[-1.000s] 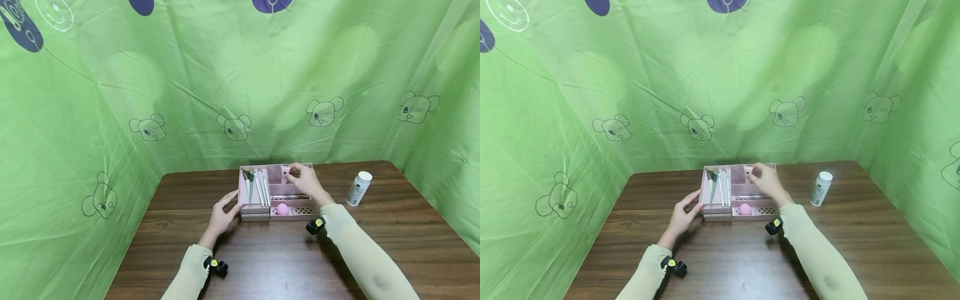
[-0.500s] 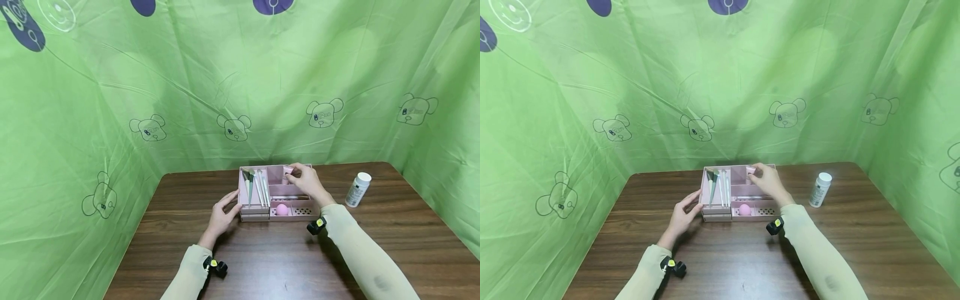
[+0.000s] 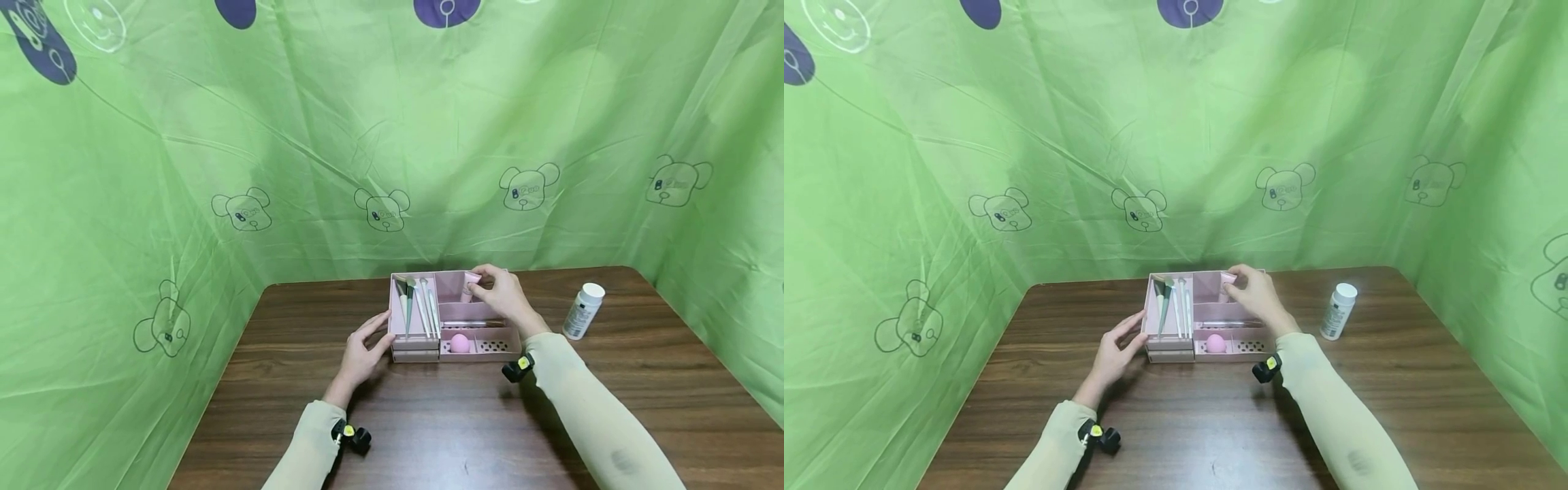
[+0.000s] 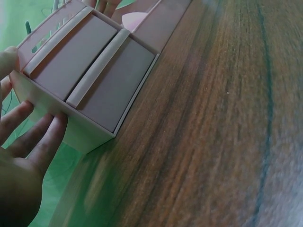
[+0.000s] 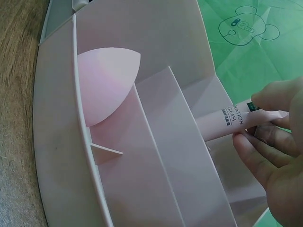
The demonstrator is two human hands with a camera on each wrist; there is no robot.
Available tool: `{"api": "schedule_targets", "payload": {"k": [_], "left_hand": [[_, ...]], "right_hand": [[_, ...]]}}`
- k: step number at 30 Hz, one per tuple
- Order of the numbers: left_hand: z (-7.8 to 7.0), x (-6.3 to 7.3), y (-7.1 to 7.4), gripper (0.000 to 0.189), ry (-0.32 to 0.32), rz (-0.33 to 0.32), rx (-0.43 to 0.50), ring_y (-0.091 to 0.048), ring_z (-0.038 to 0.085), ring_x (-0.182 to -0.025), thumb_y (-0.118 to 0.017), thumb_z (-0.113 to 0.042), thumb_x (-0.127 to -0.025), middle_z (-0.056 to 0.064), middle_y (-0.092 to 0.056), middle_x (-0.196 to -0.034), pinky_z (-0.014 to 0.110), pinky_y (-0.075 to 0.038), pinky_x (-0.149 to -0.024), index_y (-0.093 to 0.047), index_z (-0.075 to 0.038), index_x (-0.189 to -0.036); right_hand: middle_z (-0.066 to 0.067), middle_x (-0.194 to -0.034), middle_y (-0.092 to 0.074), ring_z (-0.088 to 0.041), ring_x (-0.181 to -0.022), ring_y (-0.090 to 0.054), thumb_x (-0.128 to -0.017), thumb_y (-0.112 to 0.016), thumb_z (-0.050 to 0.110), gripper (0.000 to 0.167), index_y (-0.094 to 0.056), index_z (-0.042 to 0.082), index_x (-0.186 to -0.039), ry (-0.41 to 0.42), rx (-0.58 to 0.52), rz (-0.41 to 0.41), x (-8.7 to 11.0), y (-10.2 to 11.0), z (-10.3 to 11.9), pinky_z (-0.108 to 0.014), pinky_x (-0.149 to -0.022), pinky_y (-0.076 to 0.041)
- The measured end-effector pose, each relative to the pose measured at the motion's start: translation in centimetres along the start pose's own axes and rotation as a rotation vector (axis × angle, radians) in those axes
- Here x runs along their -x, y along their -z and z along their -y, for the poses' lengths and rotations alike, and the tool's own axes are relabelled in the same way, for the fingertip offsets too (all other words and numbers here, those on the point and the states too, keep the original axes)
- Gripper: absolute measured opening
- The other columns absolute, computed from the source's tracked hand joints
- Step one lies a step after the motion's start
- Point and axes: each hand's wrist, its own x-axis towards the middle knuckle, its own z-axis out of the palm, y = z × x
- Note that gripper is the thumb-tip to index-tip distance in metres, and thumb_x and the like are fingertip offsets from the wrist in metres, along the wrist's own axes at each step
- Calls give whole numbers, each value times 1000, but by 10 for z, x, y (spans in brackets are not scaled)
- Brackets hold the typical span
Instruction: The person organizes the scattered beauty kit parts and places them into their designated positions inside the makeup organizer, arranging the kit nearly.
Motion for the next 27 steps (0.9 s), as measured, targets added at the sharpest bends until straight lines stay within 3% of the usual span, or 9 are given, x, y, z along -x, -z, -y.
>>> {"api": "schedule_targets", "payload": {"k": [10, 19, 27], "left_hand": [[-2, 1, 0, 46, 25, -3, -24, -61, 37, -117, -67, -7, -92, 22, -56, -137, 35, -50, -101, -54, 4, -134], [-1, 1, -1, 45, 41, -12, -14, -61, 36, -116, -67, -7, -92, 19, -56, -137, 32, -50, -101, -55, 3, -134], [1, 1, -2, 45, 5, -26, -37, -62, 39, -113, -67, -5, -91, 22, -57, -135, 24, -49, -100, -56, 6, -133]], "right_hand": [[-12, -103, -73, -30, -92, -71, -85, -75, 19, 32, -66, 10, -115, 13, -16, -8, 2, 8, 2, -47, -85, -56], [-12, -100, -73, -28, -89, -70, -85, -75, 15, 29, -67, 7, -112, 57, -39, -42, 7, 20, 4, -47, -84, -57], [-11, -102, -72, -26, -91, -69, -87, -73, 17, 30, -66, 7, -114, 94, 1, -65, 12, 36, 5, -46, -83, -56]]}}
